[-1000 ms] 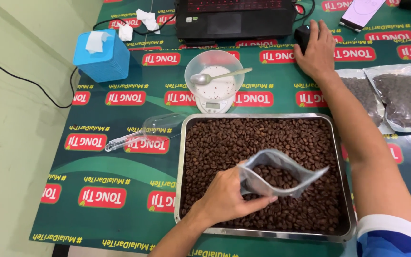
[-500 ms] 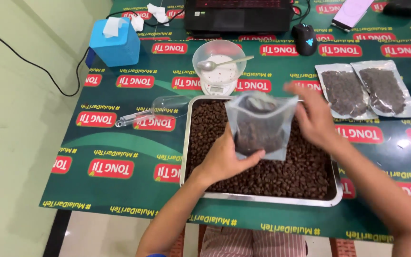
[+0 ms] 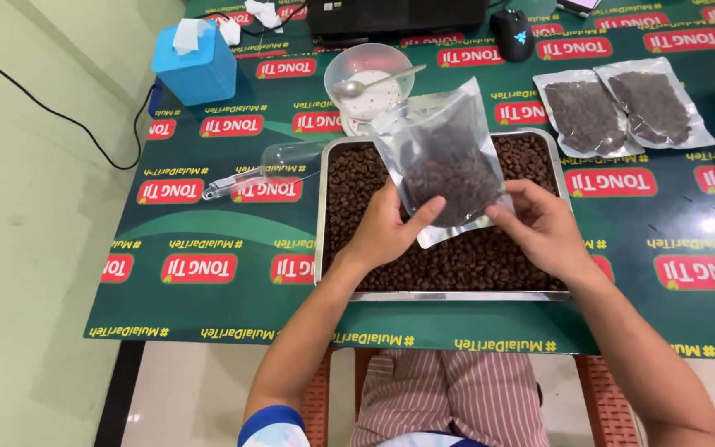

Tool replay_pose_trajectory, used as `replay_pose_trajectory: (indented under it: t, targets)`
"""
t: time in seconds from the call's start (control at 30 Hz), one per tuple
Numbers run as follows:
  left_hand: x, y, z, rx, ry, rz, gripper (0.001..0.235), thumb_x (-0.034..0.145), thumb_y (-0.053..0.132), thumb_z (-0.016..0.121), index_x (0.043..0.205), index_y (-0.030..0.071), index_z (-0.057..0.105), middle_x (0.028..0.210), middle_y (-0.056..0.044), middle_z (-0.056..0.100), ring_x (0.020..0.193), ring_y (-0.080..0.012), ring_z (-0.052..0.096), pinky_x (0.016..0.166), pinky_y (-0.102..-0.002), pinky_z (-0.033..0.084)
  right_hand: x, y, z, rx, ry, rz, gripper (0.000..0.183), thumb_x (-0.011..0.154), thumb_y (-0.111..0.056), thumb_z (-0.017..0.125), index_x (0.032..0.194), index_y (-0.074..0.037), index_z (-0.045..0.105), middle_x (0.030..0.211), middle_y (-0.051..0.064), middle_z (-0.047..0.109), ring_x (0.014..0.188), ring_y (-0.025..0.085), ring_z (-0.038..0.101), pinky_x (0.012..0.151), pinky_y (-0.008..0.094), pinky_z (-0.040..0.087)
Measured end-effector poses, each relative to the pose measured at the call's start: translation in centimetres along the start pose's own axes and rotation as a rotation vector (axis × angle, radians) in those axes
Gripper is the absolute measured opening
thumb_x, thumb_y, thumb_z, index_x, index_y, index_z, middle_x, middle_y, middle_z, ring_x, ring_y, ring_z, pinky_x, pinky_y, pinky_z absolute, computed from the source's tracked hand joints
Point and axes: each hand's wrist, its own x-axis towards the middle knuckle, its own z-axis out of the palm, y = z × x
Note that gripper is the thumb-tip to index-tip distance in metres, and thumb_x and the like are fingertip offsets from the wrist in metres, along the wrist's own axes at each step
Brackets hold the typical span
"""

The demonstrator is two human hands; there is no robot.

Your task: Filling small plastic pouches with roasted coffee beans from a tray using hands and a small scoop.

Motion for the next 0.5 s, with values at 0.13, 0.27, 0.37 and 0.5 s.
replay_pose_trajectory:
  t: [0.13, 0.27, 0.37, 0.5]
  targets:
    - [0.9, 2.8, -1.1, -0.243, 0.108, -0.008, 0.078, 0.105, 0.021, 0.064, 0.165, 0.011, 0.015, 0.143, -0.007, 0.052, 0.124, -0.0126, 0.057, 0.095, -0.03, 0.058, 0.0, 0.9, -1.9, 0.1, 0.112, 0.022, 0.03, 0.101, -0.005, 0.068, 0.13, 0.0, 0.068, 0.102, 0.012, 0.071, 0.095, 0.015, 0.06, 0.086, 0.038, 0.056]
    - [0.9, 3.1, -0.7, -0.253, 0.146, -0.034, 0.08, 0.102, 0.021, 0.072, 0.163, 0.013, 0.02, 0.147, -0.009, 0.049, 0.13, -0.0116, 0.052, 0.102, -0.029, 0.055, -0.4, 1.7, -1.0, 0.488, 0.241, 0.179, 0.024, 0.108, -0.008, 0.059, 0.129, 0.002, 0.065, 0.108, 0.009, 0.069, 0.096, 0.017, 0.069, 0.084, 0.039, 0.064]
    - [0.6, 2.3, -0.1, -0.14, 0.202, -0.129, 0.053, 0.099, 0.031, 0.075, 0.136, 0.004, 0.047, 0.138, -0.016, 0.053, 0.119, -0.0172, 0.059, 0.093, -0.034, 0.058, -0.2, -0.8, -0.6, 0.806, 0.289, 0.287, 0.02, 0.108, -0.02, 0.06, 0.118, -0.004, 0.068, 0.106, 0.008, 0.073, 0.098, 0.02, 0.075, 0.09, 0.043, 0.065]
    - [0.5, 3.0, 0.7, -0.136, 0.258, -0.141, 0.038, 0.099, 0.038, 0.066, 0.119, 0.011, 0.047, 0.143, -0.014, 0.051, 0.126, -0.0266, 0.06, 0.1, -0.031, 0.054, -0.3, -2.9, 0.2, 0.866, 0.025, 0.515, 0.068, 0.085, -0.027, 0.062, 0.149, -0.006, 0.048, 0.145, 0.011, 0.059, 0.131, 0.026, 0.057, 0.112, 0.042, 0.045]
